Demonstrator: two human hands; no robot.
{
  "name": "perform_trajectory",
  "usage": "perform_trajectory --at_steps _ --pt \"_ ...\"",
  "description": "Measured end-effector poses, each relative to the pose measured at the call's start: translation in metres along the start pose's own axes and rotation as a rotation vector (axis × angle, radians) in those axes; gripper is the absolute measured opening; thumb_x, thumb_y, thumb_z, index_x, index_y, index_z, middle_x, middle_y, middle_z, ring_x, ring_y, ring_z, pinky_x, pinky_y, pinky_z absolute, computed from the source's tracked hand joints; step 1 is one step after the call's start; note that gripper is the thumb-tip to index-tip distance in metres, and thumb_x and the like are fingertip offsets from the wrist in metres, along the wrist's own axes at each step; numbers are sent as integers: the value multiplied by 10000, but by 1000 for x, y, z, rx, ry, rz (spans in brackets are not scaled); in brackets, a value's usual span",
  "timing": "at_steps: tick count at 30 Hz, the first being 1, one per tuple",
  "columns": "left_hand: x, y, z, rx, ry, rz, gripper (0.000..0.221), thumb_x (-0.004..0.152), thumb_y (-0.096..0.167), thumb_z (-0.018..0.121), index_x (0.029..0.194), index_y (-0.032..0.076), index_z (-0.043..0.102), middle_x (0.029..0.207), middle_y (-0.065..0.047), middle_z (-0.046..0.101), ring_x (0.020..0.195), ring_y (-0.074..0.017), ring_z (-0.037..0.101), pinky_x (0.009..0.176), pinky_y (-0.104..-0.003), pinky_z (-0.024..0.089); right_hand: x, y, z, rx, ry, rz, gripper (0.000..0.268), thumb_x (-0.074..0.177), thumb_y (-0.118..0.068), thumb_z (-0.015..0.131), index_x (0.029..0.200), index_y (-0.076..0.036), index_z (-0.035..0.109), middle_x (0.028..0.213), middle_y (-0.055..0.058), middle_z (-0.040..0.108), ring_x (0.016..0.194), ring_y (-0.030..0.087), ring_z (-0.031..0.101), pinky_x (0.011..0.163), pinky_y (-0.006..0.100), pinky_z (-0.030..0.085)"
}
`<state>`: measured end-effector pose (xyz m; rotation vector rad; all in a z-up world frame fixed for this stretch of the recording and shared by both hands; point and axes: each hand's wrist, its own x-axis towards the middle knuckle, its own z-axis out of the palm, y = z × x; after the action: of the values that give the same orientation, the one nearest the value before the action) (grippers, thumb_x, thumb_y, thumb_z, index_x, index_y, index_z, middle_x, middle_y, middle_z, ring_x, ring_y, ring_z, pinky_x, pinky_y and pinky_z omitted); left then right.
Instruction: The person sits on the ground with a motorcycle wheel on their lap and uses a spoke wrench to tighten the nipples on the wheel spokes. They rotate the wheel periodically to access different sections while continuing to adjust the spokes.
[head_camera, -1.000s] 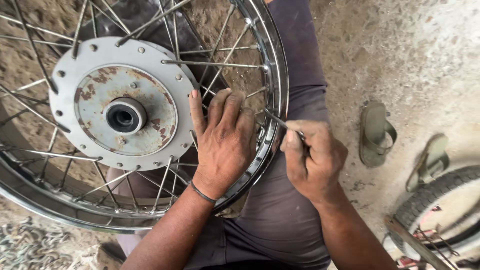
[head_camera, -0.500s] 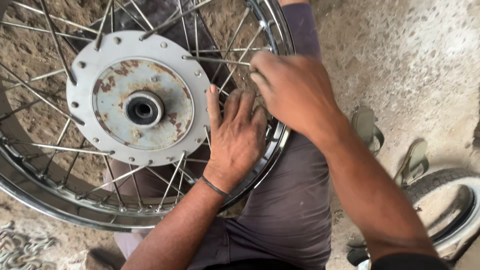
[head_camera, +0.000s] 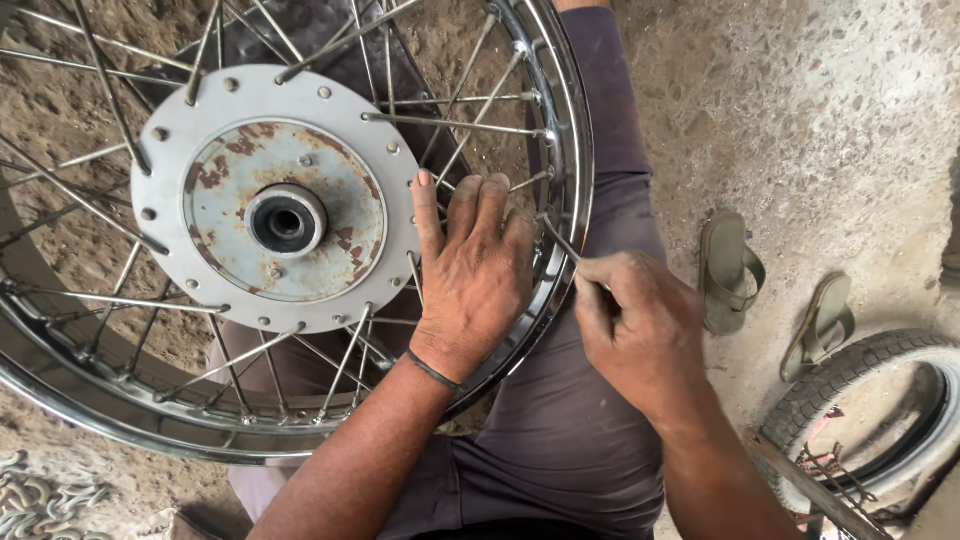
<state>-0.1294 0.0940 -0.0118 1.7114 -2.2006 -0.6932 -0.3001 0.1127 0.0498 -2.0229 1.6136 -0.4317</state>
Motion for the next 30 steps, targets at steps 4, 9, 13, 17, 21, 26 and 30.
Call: perform_trajectory --at_steps 4,9,13,17,21,26,30 --pt "-2 -1 5 -31 15 -11 354 924 159 625 1249 38 698 1360 -144 602 1363 -314 513 1263 -641 56 2 2 -2 -30 -2 -15 201 929 20 752 1046 -43 600 849 64 681 730 164 690 610 293 543" --pt "-1 -4 7 2 -5 -9 250 949 170 630 1162 64 709 1372 -147 604 1384 -317 512 1269 -631 19 -8 8 8 -28 21 -24 185 943 27 735 1060 -29 602 876 73 686 762 173 699 640 304 558" --pt "-3 -3 10 10 -40 2 178 940 142 626 1087 89 712 1374 -142 601 1395 -312 509 1266 -631 -14 12 6 6 -75 -40 -64 135 1014 -51 719 1081 -50 602 907 69 693 790 157 706 668 291 579" --pt "-4 -5 10 7 -61 5 206 889 126 620 1069 97 714 1366 -163 586 1385 -333 497 1240 -645 -17 85 1 15 -13 -125 56 153 1066 -122 680 1185 -38 633 896 89 696 729 173 688 594 304 546" --pt "-1 -1 5 9 -46 -2 308 864 135 608 1146 70 712 1360 -154 583 1362 -339 499 1243 -653 -2 124 1 26 -201 -203 -131 115 1048 -141 703 1106 -67 637 834 61 696 660 148 648 539 317 525" --pt "1 -1 10 48 7 -2 312 958 138 585 1229 38 704 1337 -134 597 1356 -302 522 1260 -649 2 55 22 -7 -17 -14 -21 121 1063 -102 712 1136 -51 630 877 49 696 620 50 616 452 224 468" --pt "-1 0 10 55 26 -5 294 946 145 614 1206 47 708 1333 -120 622 1340 -291 543 1272 -635 7 4 18 -1 -9 88 38 159 1006 -46 726 1161 -45 694 775 26 692 545 53 585 413 210 451"
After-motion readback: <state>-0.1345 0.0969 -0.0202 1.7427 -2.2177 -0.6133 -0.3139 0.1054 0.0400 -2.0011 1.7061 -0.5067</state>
